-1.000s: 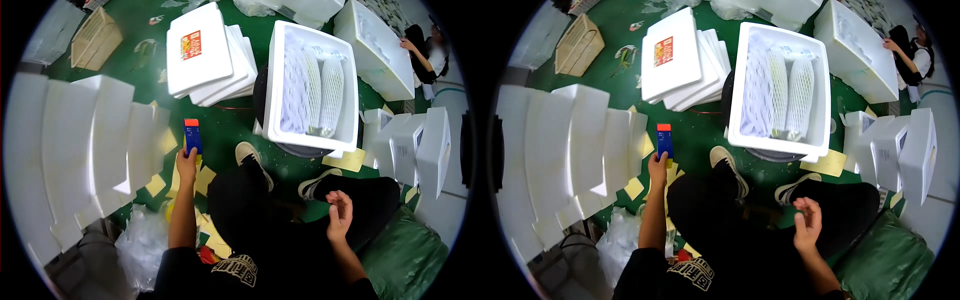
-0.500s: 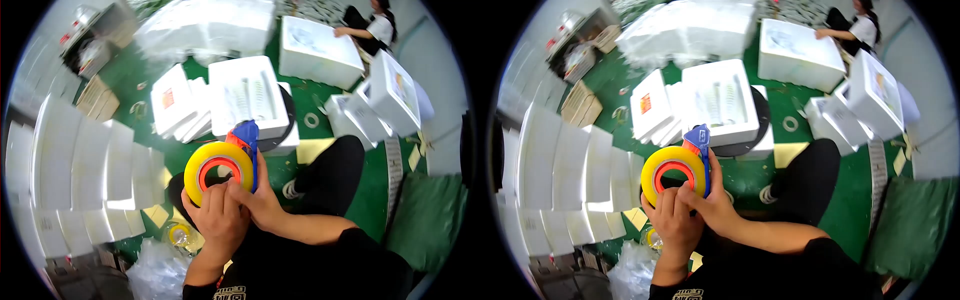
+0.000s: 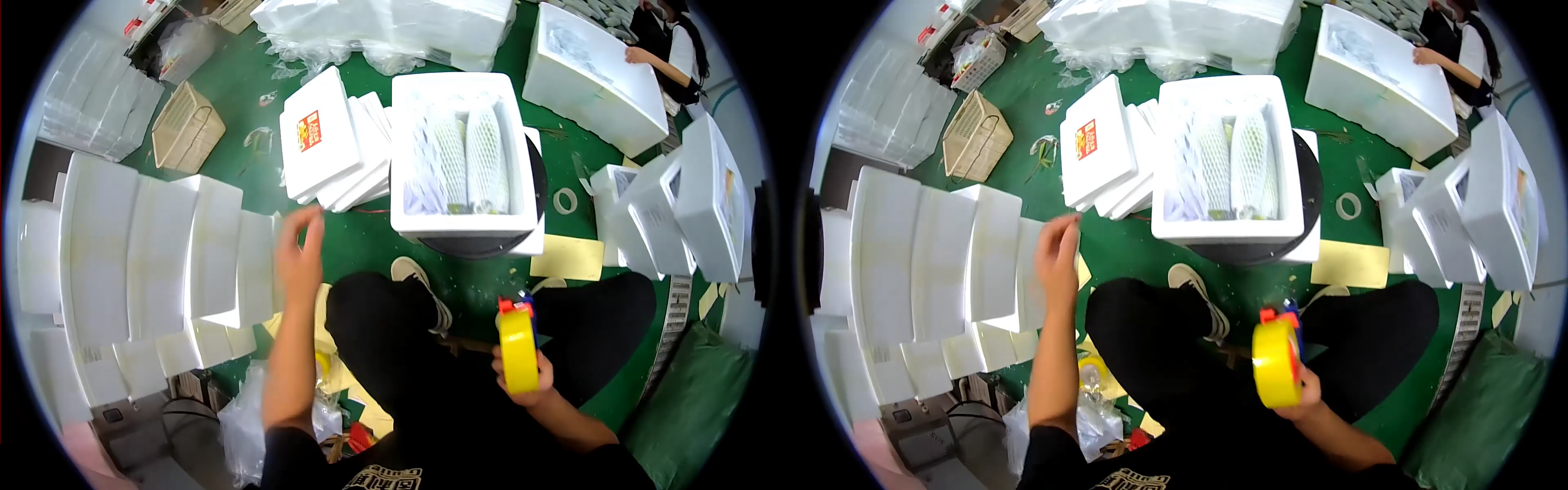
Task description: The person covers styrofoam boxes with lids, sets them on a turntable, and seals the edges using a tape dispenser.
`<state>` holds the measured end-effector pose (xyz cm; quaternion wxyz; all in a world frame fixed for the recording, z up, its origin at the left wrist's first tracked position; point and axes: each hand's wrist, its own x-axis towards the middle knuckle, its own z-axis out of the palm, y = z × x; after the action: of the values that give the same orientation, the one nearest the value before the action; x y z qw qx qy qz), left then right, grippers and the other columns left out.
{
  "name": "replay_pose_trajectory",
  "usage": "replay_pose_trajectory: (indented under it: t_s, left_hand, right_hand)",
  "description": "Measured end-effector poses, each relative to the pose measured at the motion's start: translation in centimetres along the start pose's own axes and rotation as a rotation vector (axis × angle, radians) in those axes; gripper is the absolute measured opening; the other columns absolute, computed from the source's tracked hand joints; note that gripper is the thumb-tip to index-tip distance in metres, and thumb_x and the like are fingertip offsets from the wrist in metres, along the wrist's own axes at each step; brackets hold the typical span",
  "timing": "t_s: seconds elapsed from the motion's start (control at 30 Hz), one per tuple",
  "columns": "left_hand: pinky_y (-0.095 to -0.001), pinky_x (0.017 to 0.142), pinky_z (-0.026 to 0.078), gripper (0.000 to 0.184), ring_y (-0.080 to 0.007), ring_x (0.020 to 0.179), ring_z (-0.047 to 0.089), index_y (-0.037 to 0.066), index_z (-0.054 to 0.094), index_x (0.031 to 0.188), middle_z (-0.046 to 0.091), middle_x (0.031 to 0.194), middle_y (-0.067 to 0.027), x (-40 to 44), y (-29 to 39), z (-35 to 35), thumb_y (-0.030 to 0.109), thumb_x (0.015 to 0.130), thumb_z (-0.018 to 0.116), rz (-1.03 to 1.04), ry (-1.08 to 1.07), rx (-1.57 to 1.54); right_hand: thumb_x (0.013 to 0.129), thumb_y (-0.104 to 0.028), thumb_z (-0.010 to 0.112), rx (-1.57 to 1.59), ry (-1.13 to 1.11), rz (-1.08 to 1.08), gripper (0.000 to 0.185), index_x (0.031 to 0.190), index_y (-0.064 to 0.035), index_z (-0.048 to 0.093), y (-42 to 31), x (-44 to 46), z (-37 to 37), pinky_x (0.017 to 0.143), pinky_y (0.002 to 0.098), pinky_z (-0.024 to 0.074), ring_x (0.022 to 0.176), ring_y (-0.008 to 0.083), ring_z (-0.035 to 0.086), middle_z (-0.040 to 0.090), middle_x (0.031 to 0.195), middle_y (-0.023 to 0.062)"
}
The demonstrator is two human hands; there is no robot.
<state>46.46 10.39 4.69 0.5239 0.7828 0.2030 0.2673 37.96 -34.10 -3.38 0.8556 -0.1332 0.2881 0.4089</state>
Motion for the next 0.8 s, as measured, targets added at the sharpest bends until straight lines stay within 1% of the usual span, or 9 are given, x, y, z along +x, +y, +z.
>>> replay_pose_trajectory:
  t_s: [0.13,0.17,0.27,0.33,0.4,0.47,0.5,0.63,0.8]
  left_hand:
    - [-0.0556,0.111,0.035,0.085,-0.035,0.141,0.042,0.016,0.046,0.148,0.047,0.151,-0.0139,11.9,-14.7,4.3,0.036,0.075,0.086,0.255,-0.215,1.043]
    - [-0.0644,0.115,0.025,0.108,-0.0325,0.15,0.027,0.025,0.028,0.158,0.029,0.163,-0.012,13.4,-16.0,5.9,0.039,0.07,0.088,0.137,-0.301,1.166]
    - [-0.0646,0.117,0.023,0.101,-0.0308,0.152,0.023,0.031,0.026,0.158,0.023,0.166,-0.0091,17.7,-22.2,7.7,0.034,0.076,0.085,-0.001,-0.388,1.173]
    - [-0.0606,0.112,0.032,0.094,-0.0311,0.146,0.036,0.028,0.03,0.157,0.032,0.162,-0.0103,18.5,-24.0,7.3,0.028,0.078,0.082,0.159,-0.35,1.227]
    - [-0.05,0.109,0.039,0.081,-0.0338,0.142,0.042,0.015,0.041,0.152,0.044,0.155,-0.0123,18.3,-21.8,4.9,0.024,0.08,0.075,0.363,-0.286,1.107]
    - [-0.0468,0.108,0.04,0.065,-0.0379,0.131,0.051,0.001,0.055,0.139,0.052,0.146,-0.0191,17.6,-17.2,2.5,0.007,0.076,0.069,0.376,-0.125,0.599]
    - [-0.0486,0.11,0.039,0.066,-0.0395,0.128,0.052,0.001,0.054,0.139,0.054,0.143,-0.0219,17.6,-13.4,2.2,0.0,0.074,0.066,0.586,-0.056,0.458]
    - [-0.053,0.113,0.036,0.064,-0.0365,0.136,0.05,0.005,0.056,0.138,0.055,0.144,-0.0175,11.7,5.8,6.4,0.009,0.078,0.076,0.931,-0.198,0.873]
    - [-0.0535,0.108,0.038,0.074,-0.0298,0.139,0.045,0.022,0.057,0.14,0.051,0.149,-0.0063,0.4,7.1,18.2,0.041,0.073,0.084,0.816,-0.669,0.982]
  right_hand:
    - [0.082,-0.024,0.057,0.011,-0.069,0.101,0.066,0.138,0.0066,0.041,-3.2,0.8,-4.0,0.079,0.0406,0.0531,0.09,0.024,0.054,0.055,0.113,0.0102]
    - [0.079,-0.026,0.058,-0.029,-0.018,0.073,0.068,0.139,0.0027,0.042,-3.4,1.0,-3.3,0.077,0.0404,0.0533,0.089,0.0237,0.054,0.054,0.115,0.0103]
    - [0.077,-0.03,0.06,-0.049,0.102,-0.027,0.07,0.141,-0.0054,0.043,-3.3,1.0,-3.3,0.075,0.0388,0.0529,0.092,0.0241,0.053,0.05,0.124,0.0119]
    - [0.077,-0.03,0.061,-0.069,0.134,-0.047,0.071,0.141,-0.0061,0.043,-3.5,1.1,-4.8,0.077,0.0412,0.0541,0.094,0.0255,0.054,0.049,0.124,0.0125]
    - [0.075,-0.027,0.062,0.03,0.061,0.023,0.074,0.143,-0.0066,0.042,-3.6,0.5,-10.4,0.083,0.0489,0.056,0.106,0.0306,0.055,0.048,0.13,0.0157]
    - [0.076,-0.024,0.062,-0.004,0.098,0.014,0.07,0.142,-0.0051,0.046,-3.7,1.1,-9.4,0.09,0.051,0.0554,0.111,0.0336,0.06,0.055,0.13,0.0179]
    - [0.078,-0.023,0.061,0.025,0.099,0.022,0.067,0.141,-0.0044,0.048,-4.3,1.6,-6.7,0.09,0.0492,0.0555,0.11,0.0332,0.062,0.06,0.127,0.0182]
    - [0.082,-0.026,0.06,0.131,-0.011,0.009,0.057,0.134,-0.0027,0.056,-6.6,3.3,-0.5,0.091,0.0445,0.0564,0.103,0.0319,0.069,0.069,0.117,0.0168]
    - [0.089,-0.032,0.054,0.239,-0.209,-0.049,0.057,0.137,-0.0018,0.054,-8.6,5.3,-1.2,0.094,0.0437,0.0553,0.108,0.0321,0.069,0.066,0.125,0.0184]
